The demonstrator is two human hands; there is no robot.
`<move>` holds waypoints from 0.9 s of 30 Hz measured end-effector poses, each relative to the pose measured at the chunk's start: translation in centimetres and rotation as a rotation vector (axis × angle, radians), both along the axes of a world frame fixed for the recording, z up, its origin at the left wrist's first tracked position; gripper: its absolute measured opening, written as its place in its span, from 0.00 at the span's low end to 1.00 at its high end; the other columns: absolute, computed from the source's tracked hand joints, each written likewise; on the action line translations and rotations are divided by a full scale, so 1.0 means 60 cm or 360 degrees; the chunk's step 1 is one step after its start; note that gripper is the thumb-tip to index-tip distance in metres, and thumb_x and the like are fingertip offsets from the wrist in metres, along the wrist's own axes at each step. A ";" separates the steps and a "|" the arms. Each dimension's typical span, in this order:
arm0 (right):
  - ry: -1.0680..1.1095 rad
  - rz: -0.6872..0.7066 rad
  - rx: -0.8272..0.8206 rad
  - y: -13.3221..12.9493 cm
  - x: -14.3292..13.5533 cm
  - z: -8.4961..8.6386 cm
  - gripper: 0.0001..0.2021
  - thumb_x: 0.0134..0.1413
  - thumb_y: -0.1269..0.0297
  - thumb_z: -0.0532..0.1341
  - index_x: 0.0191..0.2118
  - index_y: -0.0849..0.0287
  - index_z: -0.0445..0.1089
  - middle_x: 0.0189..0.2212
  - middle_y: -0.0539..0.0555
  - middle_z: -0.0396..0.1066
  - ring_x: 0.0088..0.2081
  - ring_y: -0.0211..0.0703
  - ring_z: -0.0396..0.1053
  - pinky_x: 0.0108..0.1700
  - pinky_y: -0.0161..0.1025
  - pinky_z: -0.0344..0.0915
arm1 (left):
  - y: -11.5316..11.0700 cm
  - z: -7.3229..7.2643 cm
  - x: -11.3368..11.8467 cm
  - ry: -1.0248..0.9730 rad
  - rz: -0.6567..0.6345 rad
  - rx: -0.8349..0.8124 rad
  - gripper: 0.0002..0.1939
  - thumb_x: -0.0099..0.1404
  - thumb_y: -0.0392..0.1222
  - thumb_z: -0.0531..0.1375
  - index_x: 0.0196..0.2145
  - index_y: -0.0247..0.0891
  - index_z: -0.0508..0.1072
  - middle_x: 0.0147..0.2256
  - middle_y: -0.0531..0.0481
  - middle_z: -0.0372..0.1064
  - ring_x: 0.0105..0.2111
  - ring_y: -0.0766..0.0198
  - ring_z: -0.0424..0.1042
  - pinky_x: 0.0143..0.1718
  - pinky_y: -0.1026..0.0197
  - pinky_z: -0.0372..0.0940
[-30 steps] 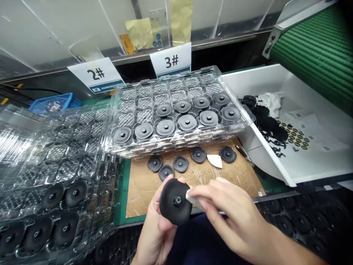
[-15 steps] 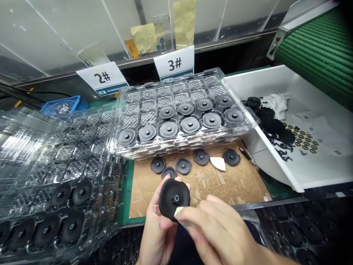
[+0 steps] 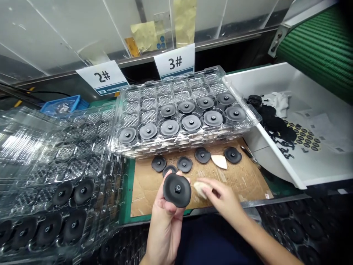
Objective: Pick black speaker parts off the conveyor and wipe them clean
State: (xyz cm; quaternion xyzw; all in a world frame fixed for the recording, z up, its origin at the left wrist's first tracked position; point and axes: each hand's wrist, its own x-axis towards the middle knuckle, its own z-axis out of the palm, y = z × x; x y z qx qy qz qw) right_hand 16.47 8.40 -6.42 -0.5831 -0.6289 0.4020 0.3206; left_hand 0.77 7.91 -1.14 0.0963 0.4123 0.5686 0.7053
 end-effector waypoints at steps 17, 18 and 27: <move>0.0089 0.0472 0.0846 0.041 -0.051 0.171 0.12 0.57 0.73 0.50 0.45 0.65 0.65 0.33 0.56 0.71 0.33 0.41 0.67 0.37 0.40 0.62 | -0.001 0.033 -0.003 0.0075 -0.0292 -0.0123 0.27 0.43 0.45 0.69 0.44 0.46 0.73 0.44 0.49 0.73 0.50 0.52 0.66 0.55 0.56 0.56; 0.0082 0.0571 0.0827 0.035 -0.043 0.173 0.11 0.57 0.74 0.51 0.44 0.64 0.66 0.32 0.55 0.71 0.32 0.40 0.67 0.37 0.39 0.62 | 0.002 0.040 -0.004 0.0065 -0.0290 -0.0148 0.24 0.45 0.43 0.68 0.42 0.47 0.73 0.43 0.50 0.73 0.48 0.53 0.68 0.54 0.55 0.57; -0.0309 0.0576 0.0864 0.039 0.007 0.185 0.11 0.57 0.71 0.53 0.44 0.58 0.69 0.26 0.53 0.68 0.28 0.41 0.60 0.31 0.39 0.57 | 0.001 0.044 0.001 -0.0156 -0.0465 -0.0187 0.25 0.43 0.48 0.68 0.42 0.45 0.74 0.42 0.49 0.74 0.46 0.53 0.70 0.50 0.56 0.61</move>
